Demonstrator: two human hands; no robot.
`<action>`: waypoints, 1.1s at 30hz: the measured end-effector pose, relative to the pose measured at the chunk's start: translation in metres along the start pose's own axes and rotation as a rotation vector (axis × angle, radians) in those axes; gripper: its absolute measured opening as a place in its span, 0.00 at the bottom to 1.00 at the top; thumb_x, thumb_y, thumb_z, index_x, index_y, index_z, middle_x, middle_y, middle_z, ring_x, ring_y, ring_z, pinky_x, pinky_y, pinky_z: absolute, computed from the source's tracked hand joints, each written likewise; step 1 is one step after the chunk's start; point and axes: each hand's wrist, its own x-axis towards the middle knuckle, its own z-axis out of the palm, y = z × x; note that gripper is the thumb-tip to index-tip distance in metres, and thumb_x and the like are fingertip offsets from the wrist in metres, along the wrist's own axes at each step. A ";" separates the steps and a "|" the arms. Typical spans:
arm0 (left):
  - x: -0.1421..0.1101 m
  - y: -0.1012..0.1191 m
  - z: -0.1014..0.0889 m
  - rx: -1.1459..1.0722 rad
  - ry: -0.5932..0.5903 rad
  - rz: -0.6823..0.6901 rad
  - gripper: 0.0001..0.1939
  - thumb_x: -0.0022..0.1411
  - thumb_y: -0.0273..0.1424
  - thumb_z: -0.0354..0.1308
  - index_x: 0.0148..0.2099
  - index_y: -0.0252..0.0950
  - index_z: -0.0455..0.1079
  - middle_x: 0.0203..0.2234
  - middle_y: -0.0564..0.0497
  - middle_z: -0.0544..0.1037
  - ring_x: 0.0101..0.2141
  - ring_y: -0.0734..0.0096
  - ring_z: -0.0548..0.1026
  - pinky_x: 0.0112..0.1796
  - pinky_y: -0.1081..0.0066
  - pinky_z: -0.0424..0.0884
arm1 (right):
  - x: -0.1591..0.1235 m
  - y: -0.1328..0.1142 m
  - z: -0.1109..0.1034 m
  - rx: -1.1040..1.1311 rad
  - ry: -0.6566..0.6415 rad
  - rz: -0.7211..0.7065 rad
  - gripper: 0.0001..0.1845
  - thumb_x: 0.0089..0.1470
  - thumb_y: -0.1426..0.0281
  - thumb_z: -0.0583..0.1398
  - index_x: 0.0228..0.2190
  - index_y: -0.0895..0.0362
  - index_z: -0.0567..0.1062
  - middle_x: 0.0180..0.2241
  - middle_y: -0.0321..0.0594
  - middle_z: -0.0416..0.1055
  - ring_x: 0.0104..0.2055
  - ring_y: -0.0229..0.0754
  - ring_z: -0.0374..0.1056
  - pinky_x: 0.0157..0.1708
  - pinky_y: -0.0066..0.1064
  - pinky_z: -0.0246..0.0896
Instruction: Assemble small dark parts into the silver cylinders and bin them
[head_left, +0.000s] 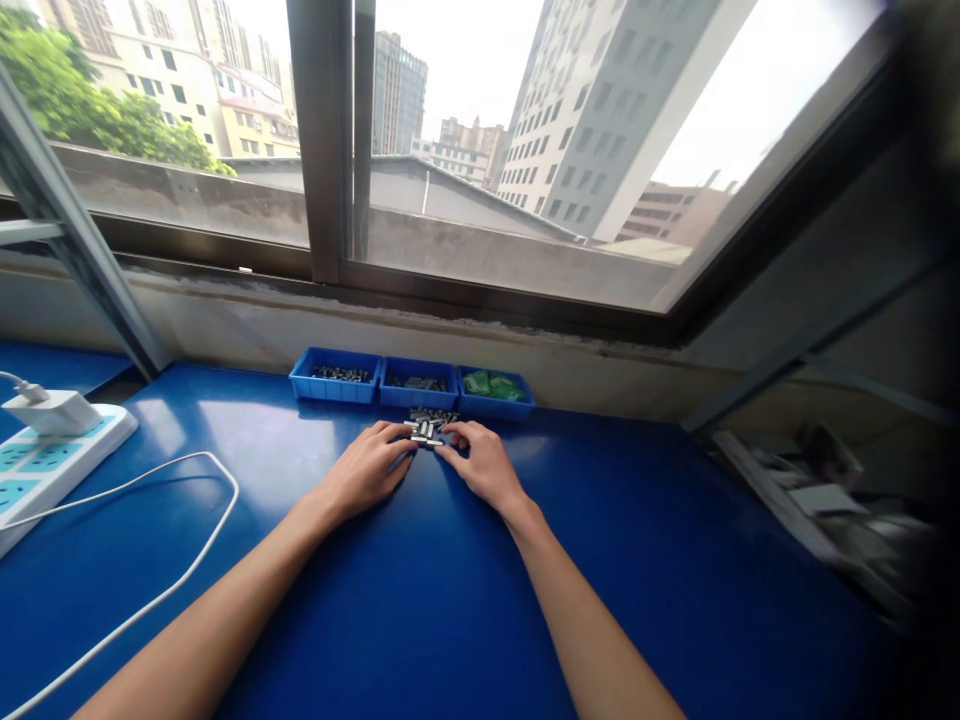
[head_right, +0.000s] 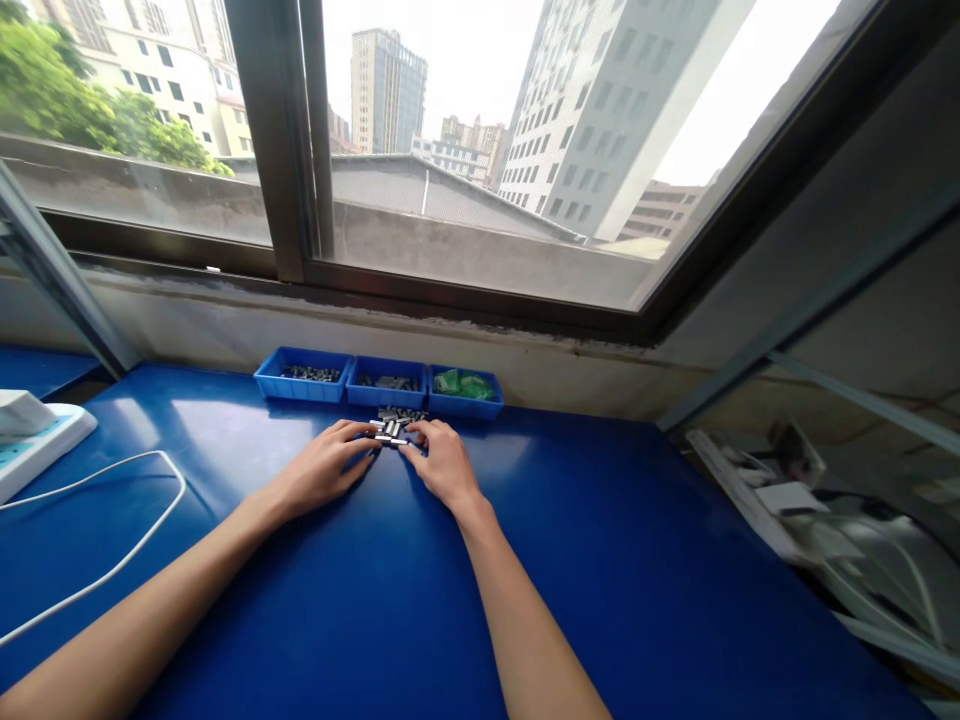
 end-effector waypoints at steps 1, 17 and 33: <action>0.000 0.000 0.000 0.000 -0.004 -0.006 0.14 0.67 0.30 0.53 0.53 0.38 0.73 0.54 0.43 0.73 0.54 0.57 0.69 0.54 0.55 0.70 | 0.000 0.001 -0.001 0.012 -0.021 -0.001 0.09 0.55 0.67 0.64 0.39 0.55 0.79 0.32 0.40 0.73 0.35 0.43 0.69 0.38 0.33 0.63; 0.003 0.009 -0.008 0.002 0.008 -0.006 0.13 0.68 0.28 0.51 0.52 0.40 0.73 0.55 0.44 0.72 0.54 0.55 0.67 0.54 0.53 0.70 | 0.001 -0.002 -0.026 0.380 -0.091 0.190 0.12 0.54 0.60 0.64 0.31 0.56 0.79 0.30 0.40 0.78 0.32 0.42 0.73 0.34 0.32 0.65; 0.003 0.022 -0.004 0.170 -0.082 0.014 0.23 0.72 0.33 0.46 0.66 0.39 0.60 0.66 0.43 0.60 0.64 0.45 0.54 0.58 0.44 0.62 | 0.005 -0.015 -0.012 1.075 0.038 0.418 0.17 0.42 0.62 0.73 0.34 0.58 0.81 0.32 0.41 0.80 0.34 0.39 0.76 0.38 0.28 0.70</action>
